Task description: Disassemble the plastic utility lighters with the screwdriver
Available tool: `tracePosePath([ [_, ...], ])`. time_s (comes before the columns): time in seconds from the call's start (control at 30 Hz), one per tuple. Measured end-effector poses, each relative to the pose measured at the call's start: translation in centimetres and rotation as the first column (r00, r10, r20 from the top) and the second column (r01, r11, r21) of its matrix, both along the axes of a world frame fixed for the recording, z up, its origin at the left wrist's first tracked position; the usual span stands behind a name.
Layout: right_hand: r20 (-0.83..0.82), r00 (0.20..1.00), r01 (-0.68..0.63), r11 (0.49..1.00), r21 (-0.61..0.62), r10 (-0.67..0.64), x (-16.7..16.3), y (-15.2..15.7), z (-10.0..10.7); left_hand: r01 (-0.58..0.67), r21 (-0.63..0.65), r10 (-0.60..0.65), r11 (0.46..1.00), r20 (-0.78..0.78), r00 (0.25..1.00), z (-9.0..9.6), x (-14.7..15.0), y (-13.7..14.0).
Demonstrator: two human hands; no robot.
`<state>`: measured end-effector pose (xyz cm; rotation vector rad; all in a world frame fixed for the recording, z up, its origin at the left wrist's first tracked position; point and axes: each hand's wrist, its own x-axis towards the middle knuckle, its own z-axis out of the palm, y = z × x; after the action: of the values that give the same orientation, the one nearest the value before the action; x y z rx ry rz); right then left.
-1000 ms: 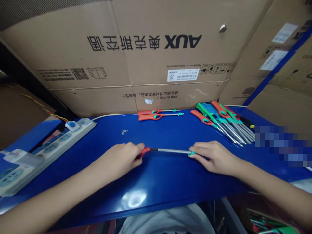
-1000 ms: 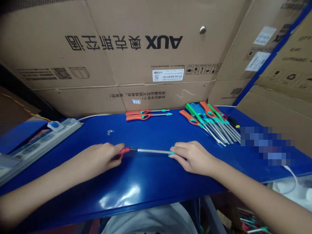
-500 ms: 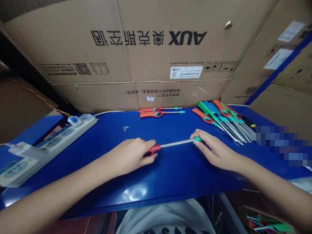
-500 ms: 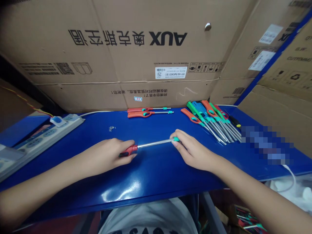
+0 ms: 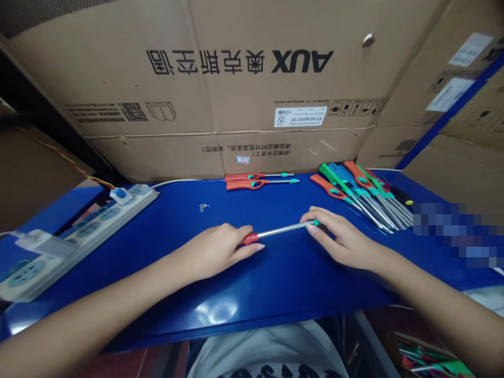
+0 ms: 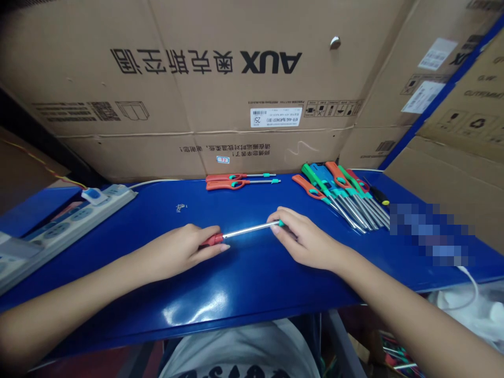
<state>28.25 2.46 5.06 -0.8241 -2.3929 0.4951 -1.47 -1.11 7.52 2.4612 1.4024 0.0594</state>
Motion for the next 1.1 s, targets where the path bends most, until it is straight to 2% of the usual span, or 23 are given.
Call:
tracePosePath([
  [0.13,-0.061,0.997,0.045,0.999,0.011,-0.045,-0.3,0.2,-0.2,-0.012,0.003,0.012,1.000,0.019,1.000,-0.3,0.2,-0.1],
  [0.4,-0.206,0.978,0.039,0.999,0.029,-0.032,-0.8,0.0,-0.8,-0.040,0.030,0.037,0.999,0.067,0.997,-1.0,0.6,-0.5],
  [0.47,-0.193,0.980,0.050,0.999,-0.017,-0.052,-0.8,-0.2,-0.9,-0.067,0.040,0.066,0.997,0.045,0.997,-1.1,0.7,-0.5],
  [0.6,-0.124,0.986,0.086,0.978,-0.190,-0.110,-0.7,-0.4,-0.8,-0.092,0.079,0.095,0.993,-0.033,0.995,-0.8,0.8,-0.8],
  [0.67,-0.109,0.986,0.099,0.969,-0.228,-0.127,-0.8,-0.4,-0.7,-0.089,0.114,0.099,0.989,-0.082,0.992,-0.6,0.9,-0.9],
  [0.73,-0.108,0.988,0.088,0.980,-0.181,-0.109,-0.9,-0.4,-0.6,-0.073,0.134,0.090,0.988,-0.123,0.988,-0.4,0.8,-1.0],
  [0.83,-0.139,0.990,0.022,1.000,0.019,-0.019,-0.9,-0.6,-0.5,-0.049,0.110,0.060,0.993,-0.106,0.993,-0.3,0.7,-1.0],
  [0.97,-0.209,0.973,-0.036,0.962,0.272,0.096,-0.9,-1.0,-0.9,-0.042,0.089,0.040,0.995,0.022,0.999,-0.4,0.4,-1.0],
  [1.1,-0.245,0.964,-0.010,0.931,0.364,0.106,-0.9,-1.0,-1.3,-0.048,0.171,0.040,0.984,0.049,0.998,-0.2,0.1,-1.1],
])
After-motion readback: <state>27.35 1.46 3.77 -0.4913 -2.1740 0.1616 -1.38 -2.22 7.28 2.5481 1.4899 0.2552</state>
